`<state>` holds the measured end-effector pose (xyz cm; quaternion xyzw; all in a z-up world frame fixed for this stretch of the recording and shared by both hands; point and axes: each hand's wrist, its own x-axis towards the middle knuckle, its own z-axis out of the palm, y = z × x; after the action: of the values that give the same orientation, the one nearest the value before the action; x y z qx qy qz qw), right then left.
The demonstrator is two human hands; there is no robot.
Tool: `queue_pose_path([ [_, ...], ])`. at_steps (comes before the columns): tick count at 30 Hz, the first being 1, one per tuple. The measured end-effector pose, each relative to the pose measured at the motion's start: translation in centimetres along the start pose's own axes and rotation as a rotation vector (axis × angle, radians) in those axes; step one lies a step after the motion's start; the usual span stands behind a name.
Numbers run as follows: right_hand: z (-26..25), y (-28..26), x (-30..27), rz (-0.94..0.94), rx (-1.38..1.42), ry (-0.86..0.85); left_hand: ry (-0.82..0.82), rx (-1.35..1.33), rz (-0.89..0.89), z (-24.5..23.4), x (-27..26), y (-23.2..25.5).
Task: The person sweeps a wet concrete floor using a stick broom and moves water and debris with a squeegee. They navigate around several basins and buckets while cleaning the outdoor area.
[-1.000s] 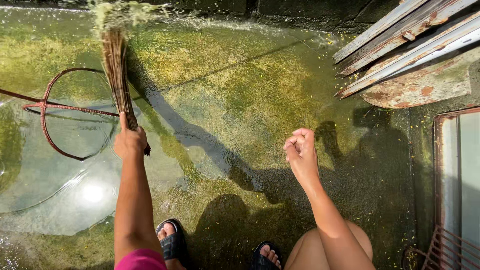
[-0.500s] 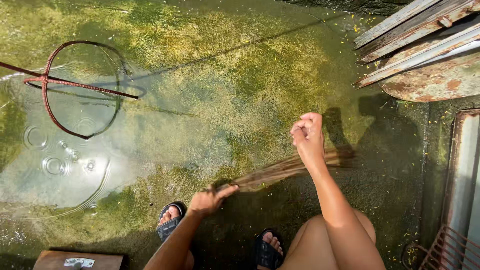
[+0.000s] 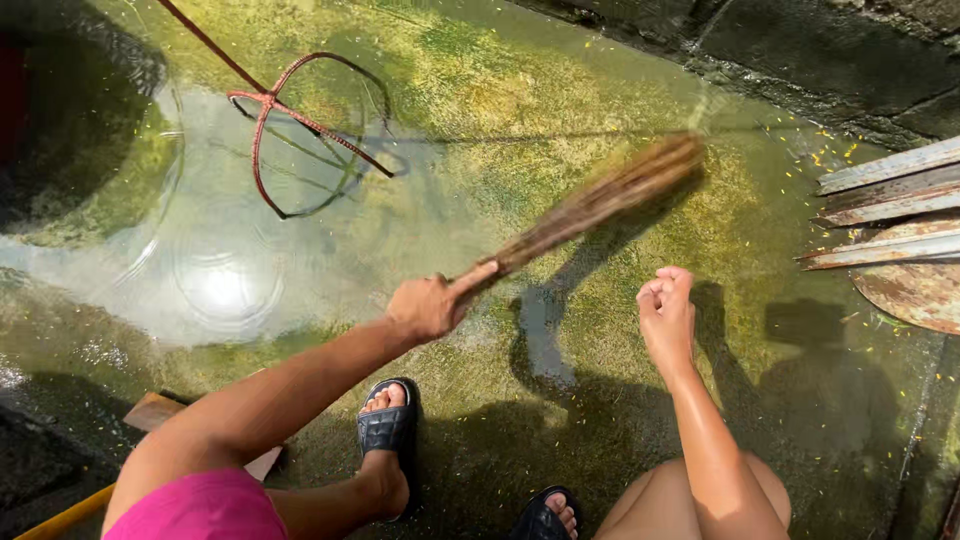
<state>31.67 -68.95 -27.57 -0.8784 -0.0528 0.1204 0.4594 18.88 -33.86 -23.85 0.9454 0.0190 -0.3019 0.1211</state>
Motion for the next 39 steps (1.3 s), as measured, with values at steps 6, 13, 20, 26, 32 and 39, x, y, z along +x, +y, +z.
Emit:
queue_pose_path([
  [6,6.7,-4.3,2.9,-0.108,-0.008,-0.168,-0.204,0.37,0.35,9.6,-12.1,-13.5],
  [13,14.4,-15.9,7.9,-0.26,-0.172,-0.402,0.019,-0.024,-0.844,15.6,-26.5,-19.7],
  [20,20.9,-19.6,7.8,-0.366,-0.139,-0.538,-0.034,-0.166,-0.907,11.6,-26.3,-15.1],
  [26,19.8,-23.5,10.4,-0.34,-0.302,-0.582,0.121,-0.432,-0.889,7.9,-24.3,-13.9],
  [32,17.3,-37.2,11.0,-0.421,-0.257,-0.601,-0.318,-0.018,-0.597,3.8,-34.0,-17.6],
  [39,18.6,-58.5,14.0,-0.869,0.115,-0.46,-0.181,0.055,-0.961,-6.0,-35.7,-27.7],
])
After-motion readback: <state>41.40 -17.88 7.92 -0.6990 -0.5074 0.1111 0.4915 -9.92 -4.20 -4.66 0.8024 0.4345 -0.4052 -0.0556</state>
